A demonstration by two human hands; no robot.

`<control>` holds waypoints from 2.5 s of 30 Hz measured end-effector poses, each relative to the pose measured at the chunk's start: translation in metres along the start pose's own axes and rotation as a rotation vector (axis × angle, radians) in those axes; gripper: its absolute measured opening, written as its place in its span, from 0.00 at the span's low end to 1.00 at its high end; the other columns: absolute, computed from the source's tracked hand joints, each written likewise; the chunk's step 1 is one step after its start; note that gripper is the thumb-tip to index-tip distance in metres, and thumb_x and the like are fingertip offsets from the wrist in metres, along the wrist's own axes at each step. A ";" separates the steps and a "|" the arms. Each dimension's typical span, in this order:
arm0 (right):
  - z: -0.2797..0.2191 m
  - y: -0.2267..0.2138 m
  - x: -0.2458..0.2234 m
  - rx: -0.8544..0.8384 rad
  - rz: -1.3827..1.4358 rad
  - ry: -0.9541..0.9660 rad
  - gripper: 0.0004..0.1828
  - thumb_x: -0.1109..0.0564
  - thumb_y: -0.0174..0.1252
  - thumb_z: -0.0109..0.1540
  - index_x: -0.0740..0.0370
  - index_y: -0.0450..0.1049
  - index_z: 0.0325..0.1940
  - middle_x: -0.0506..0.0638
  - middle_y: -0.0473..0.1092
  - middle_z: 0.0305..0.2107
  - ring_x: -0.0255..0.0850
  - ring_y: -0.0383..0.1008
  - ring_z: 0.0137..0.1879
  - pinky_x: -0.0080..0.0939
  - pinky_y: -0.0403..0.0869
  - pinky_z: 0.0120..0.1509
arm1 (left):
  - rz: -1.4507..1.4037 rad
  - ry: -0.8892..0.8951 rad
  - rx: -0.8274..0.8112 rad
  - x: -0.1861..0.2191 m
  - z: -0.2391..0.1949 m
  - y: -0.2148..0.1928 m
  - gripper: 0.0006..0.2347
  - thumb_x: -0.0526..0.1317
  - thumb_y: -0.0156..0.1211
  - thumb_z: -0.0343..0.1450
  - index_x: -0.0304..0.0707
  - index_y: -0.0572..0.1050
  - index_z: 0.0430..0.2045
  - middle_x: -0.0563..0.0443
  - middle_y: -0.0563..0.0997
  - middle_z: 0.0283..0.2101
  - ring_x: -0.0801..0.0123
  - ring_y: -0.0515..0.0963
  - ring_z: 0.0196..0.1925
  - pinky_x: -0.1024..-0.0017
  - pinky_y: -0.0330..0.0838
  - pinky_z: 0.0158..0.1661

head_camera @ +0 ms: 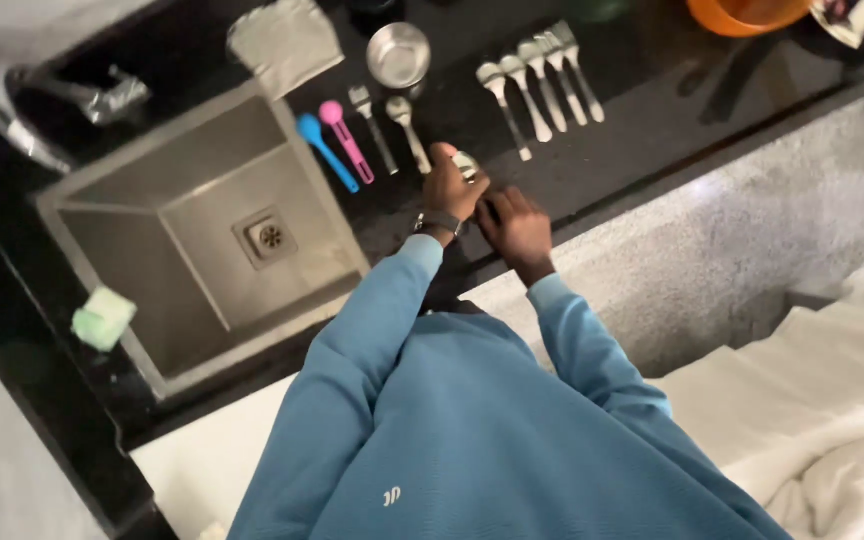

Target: The person washes several pieces of metal cutlery, including forks and spoons, at a kitchen sink. They use a green sponge to scrub each item under running water, rinse them, and place them on the countertop to dry.

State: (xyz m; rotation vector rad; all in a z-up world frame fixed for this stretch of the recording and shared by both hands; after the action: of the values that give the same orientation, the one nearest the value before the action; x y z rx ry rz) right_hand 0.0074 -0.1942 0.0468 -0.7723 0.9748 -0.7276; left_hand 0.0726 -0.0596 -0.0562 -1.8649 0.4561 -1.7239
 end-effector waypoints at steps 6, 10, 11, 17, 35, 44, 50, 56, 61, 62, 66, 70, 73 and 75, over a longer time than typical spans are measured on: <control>-0.004 0.011 -0.002 -0.182 0.169 -0.127 0.09 0.50 0.64 0.65 0.57 0.78 0.41 0.54 0.75 0.36 0.54 0.77 0.41 0.52 0.75 0.43 | -0.803 -0.283 -0.104 -0.038 -0.040 -0.025 0.22 0.45 0.70 0.65 0.38 0.65 0.46 0.49 0.76 0.25 0.64 0.76 0.19 0.63 0.75 0.19; -0.008 0.025 -0.022 -0.247 0.139 -0.263 0.09 0.50 0.62 0.69 0.57 0.75 0.40 0.55 0.75 0.36 0.56 0.76 0.41 0.54 0.74 0.43 | -0.826 -0.321 -0.391 -0.058 -0.077 -0.062 0.12 0.45 0.64 0.72 0.35 0.74 0.39 0.49 0.83 0.28 0.74 0.78 0.21 0.75 0.72 0.21; -0.008 0.027 -0.029 -0.224 0.122 -0.326 0.10 0.49 0.61 0.69 0.56 0.74 0.39 0.55 0.75 0.35 0.56 0.75 0.41 0.55 0.74 0.44 | -0.795 -0.318 -0.464 -0.067 -0.086 -0.065 0.12 0.45 0.63 0.74 0.35 0.75 0.39 0.48 0.82 0.28 0.75 0.77 0.21 0.76 0.71 0.21; -0.026 0.098 -0.124 -0.264 0.119 -0.225 0.14 0.47 0.63 0.69 0.57 0.72 0.36 0.55 0.74 0.27 0.56 0.74 0.29 0.54 0.69 0.30 | -0.837 -0.208 -0.360 -0.107 -0.095 -0.214 0.14 0.47 0.64 0.72 0.31 0.74 0.33 0.48 0.84 0.25 0.73 0.83 0.22 0.73 0.75 0.22; 0.032 0.282 -0.321 -0.389 0.358 -0.241 0.08 0.57 0.57 0.66 0.57 0.78 0.48 0.56 0.76 0.31 0.45 0.77 0.31 0.43 0.75 0.34 | -1.219 -0.114 0.248 -0.289 -0.049 -0.349 0.13 0.44 0.58 0.76 0.37 0.61 0.35 0.51 0.73 0.20 0.71 0.75 0.20 0.71 0.68 0.19; 0.242 0.244 -0.392 -0.020 -0.126 -0.621 0.28 0.61 0.59 0.59 0.70 0.68 0.64 0.61 0.65 0.60 0.62 0.62 0.69 0.58 0.69 0.71 | -0.986 -0.390 0.454 -0.276 0.025 -0.375 0.21 0.49 0.69 0.70 0.35 0.62 0.40 0.53 0.70 0.23 0.70 0.68 0.18 0.70 0.65 0.17; 0.271 0.275 -0.380 -0.239 -0.229 -0.383 0.16 0.63 0.56 0.66 0.65 0.73 0.58 0.64 0.71 0.53 0.64 0.75 0.52 0.60 0.77 0.49 | -1.043 -0.578 0.526 -0.281 0.023 -0.373 0.28 0.44 0.66 0.69 0.37 0.51 0.54 0.47 0.73 0.32 0.67 0.72 0.21 0.65 0.68 0.17; 0.291 0.328 -0.341 -0.153 -0.317 -0.284 0.11 0.58 0.59 0.60 0.67 0.73 0.43 0.64 0.74 0.31 0.59 0.79 0.36 0.53 0.79 0.35 | -0.910 -0.040 0.666 -0.354 0.071 -0.287 0.23 0.37 0.74 0.71 0.29 0.64 0.54 0.46 0.76 0.44 0.64 0.74 0.39 0.57 0.74 0.37; 0.289 0.357 -0.323 -0.155 -0.368 -0.469 0.09 0.55 0.61 0.63 0.62 0.76 0.42 0.58 0.76 0.33 0.53 0.80 0.37 0.48 0.79 0.36 | -1.015 -0.255 0.444 -0.264 0.031 -0.380 0.15 0.41 0.68 0.69 0.38 0.70 0.43 0.56 0.70 0.29 0.73 0.66 0.25 0.67 0.60 0.25; 0.287 0.354 -0.328 -0.162 -0.470 -0.598 0.07 0.56 0.62 0.62 0.59 0.78 0.43 0.57 0.76 0.34 0.50 0.80 0.37 0.45 0.79 0.34 | -1.205 -0.538 0.192 -0.217 0.024 -0.405 0.13 0.46 0.63 0.66 0.46 0.69 0.38 0.59 0.62 0.17 0.75 0.56 0.13 0.70 0.48 0.14; 0.291 0.353 -0.330 -0.154 -0.548 -0.669 0.10 0.56 0.63 0.58 0.55 0.79 0.44 0.53 0.76 0.34 0.48 0.80 0.38 0.43 0.79 0.35 | -1.614 -0.699 -0.045 -0.292 0.051 -0.330 0.23 0.61 0.53 0.72 0.47 0.54 0.20 0.63 0.55 0.15 0.75 0.51 0.11 0.74 0.45 0.14; 0.311 0.402 -0.284 -0.220 -0.558 -0.617 0.05 0.55 0.62 0.66 0.57 0.79 0.38 0.55 0.75 0.33 0.48 0.79 0.39 0.45 0.78 0.38 | -1.744 -0.709 -0.097 -0.279 0.040 -0.340 0.20 0.62 0.44 0.68 0.48 0.62 0.17 0.62 0.57 0.16 0.77 0.52 0.13 0.75 0.43 0.16; 0.321 0.381 -0.298 -0.191 -0.406 -0.587 0.06 0.60 0.59 0.68 0.58 0.80 0.37 0.57 0.76 0.33 0.51 0.79 0.40 0.47 0.78 0.40 | -1.798 -0.668 -0.159 -0.291 0.033 -0.327 0.23 0.62 0.44 0.71 0.42 0.60 0.19 0.60 0.61 0.17 0.77 0.53 0.13 0.75 0.45 0.15; 0.330 0.367 -0.310 -0.347 -0.246 -0.491 0.07 0.60 0.57 0.66 0.58 0.81 0.36 0.59 0.77 0.34 0.55 0.80 0.40 0.51 0.78 0.42 | -1.814 -0.632 -0.150 -0.292 0.037 -0.327 0.22 0.61 0.45 0.72 0.40 0.60 0.22 0.58 0.64 0.20 0.77 0.54 0.14 0.74 0.45 0.16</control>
State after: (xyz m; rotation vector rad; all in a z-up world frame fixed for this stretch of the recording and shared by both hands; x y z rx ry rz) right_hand 0.2567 0.3298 -0.0068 -1.3211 0.5660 -0.5421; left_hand 0.0354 0.3769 -0.0924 -2.9205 -1.9258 -1.5557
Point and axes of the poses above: each hand's wrist, its own z-axis towards the middle knuckle, its own y-axis out of the palm, x = y × z, the point moved 4 cm from there along z, towards the middle knuckle
